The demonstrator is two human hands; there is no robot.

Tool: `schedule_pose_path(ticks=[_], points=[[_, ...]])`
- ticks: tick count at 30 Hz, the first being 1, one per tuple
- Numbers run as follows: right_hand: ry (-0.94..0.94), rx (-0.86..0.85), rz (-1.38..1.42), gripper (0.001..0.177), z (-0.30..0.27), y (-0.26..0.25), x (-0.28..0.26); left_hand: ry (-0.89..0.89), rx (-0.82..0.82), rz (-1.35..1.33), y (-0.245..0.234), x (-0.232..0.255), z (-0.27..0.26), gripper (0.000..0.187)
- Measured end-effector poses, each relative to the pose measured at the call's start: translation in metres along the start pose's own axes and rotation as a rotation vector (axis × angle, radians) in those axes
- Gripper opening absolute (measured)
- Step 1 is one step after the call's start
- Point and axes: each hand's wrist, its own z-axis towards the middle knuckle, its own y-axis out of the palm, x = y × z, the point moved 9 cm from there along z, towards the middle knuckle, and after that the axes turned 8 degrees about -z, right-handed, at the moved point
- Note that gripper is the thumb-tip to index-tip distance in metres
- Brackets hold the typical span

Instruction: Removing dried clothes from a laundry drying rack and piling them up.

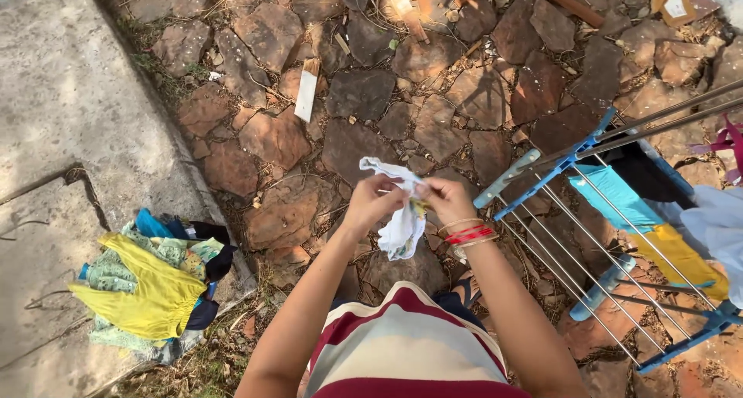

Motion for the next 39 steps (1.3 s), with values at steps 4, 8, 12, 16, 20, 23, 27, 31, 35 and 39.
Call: schedule_pose_path(ticks=[4,8,12,16,20,23,27,31,35,39], points=[[-0.077,-0.083,-0.327,0.026,0.002,0.012,-0.015,-0.228,0.078,0.577,-0.001,-0.006,-0.011,0.029],[0.274,-0.045,0.175,0.019,0.012,0.008,0.025,-0.028,-0.055,0.329,-0.026,-0.057,0.028,0.022],[0.652,0.254,0.171,0.027,0.028,-0.047,0.093,-0.446,0.368,-0.402,-0.063,-0.057,0.032,0.030],[0.629,0.238,-0.060,0.040,0.058,-0.076,-0.074,-0.346,0.404,-0.343,-0.027,0.072,0.053,0.027],[-0.238,0.399,-0.717,0.022,0.076,-0.101,-0.191,0.526,0.257,0.262,0.050,0.246,0.006,0.025],[-0.132,0.192,-1.433,0.013,0.126,-0.090,-0.076,0.785,0.238,1.127,-0.004,0.149,0.080,0.035],[0.461,-0.685,-1.347,0.039,0.064,-0.010,0.064,-0.065,0.228,1.386,-0.122,-0.035,0.088,0.046],[0.176,0.009,-0.867,0.028,0.071,-0.036,0.011,0.054,0.566,0.993,-0.121,0.000,0.045,0.050],[0.108,0.158,-0.531,0.020,0.062,-0.061,-0.068,0.021,0.477,0.814,-0.092,0.038,0.029,0.054],[-0.199,0.027,-0.173,0.014,0.088,-0.058,-0.053,0.611,0.280,0.600,-0.058,0.099,0.016,0.031]])
